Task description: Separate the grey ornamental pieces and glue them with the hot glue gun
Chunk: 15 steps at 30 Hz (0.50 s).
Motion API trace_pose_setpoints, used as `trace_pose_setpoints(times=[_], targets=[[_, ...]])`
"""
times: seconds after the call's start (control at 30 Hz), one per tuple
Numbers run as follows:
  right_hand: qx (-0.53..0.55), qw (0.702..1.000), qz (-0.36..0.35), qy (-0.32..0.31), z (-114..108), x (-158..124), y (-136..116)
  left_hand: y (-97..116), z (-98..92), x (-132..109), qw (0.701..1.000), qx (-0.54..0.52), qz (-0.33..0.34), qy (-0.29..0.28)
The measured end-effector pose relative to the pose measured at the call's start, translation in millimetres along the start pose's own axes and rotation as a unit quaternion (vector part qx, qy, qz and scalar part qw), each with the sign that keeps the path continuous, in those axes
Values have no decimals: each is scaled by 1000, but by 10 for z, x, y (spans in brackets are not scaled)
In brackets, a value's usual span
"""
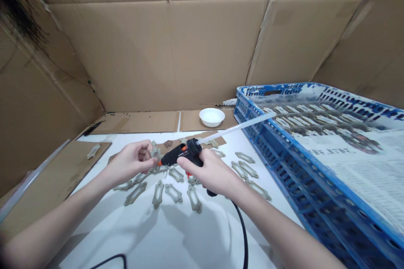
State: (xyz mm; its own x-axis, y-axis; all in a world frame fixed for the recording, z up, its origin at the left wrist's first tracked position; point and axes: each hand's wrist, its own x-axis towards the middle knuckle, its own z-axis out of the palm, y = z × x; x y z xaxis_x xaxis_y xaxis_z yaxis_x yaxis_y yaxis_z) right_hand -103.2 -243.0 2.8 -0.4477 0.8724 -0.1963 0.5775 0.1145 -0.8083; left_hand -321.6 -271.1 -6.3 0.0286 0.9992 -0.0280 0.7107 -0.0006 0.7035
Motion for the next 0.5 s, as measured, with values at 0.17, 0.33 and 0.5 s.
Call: trace_pose_setpoints(times=[0.17,0.33,0.5], targets=[[-48,998,-34,10,-1,-15,-1,20,4,-10,999,28,17,8],[-99,991,-90,6,11,-60,-25,40,46,-25,998,47,32,12],[-165,976,-142,6,-19,-77,-30,60,11,-23,999,18,37,24]])
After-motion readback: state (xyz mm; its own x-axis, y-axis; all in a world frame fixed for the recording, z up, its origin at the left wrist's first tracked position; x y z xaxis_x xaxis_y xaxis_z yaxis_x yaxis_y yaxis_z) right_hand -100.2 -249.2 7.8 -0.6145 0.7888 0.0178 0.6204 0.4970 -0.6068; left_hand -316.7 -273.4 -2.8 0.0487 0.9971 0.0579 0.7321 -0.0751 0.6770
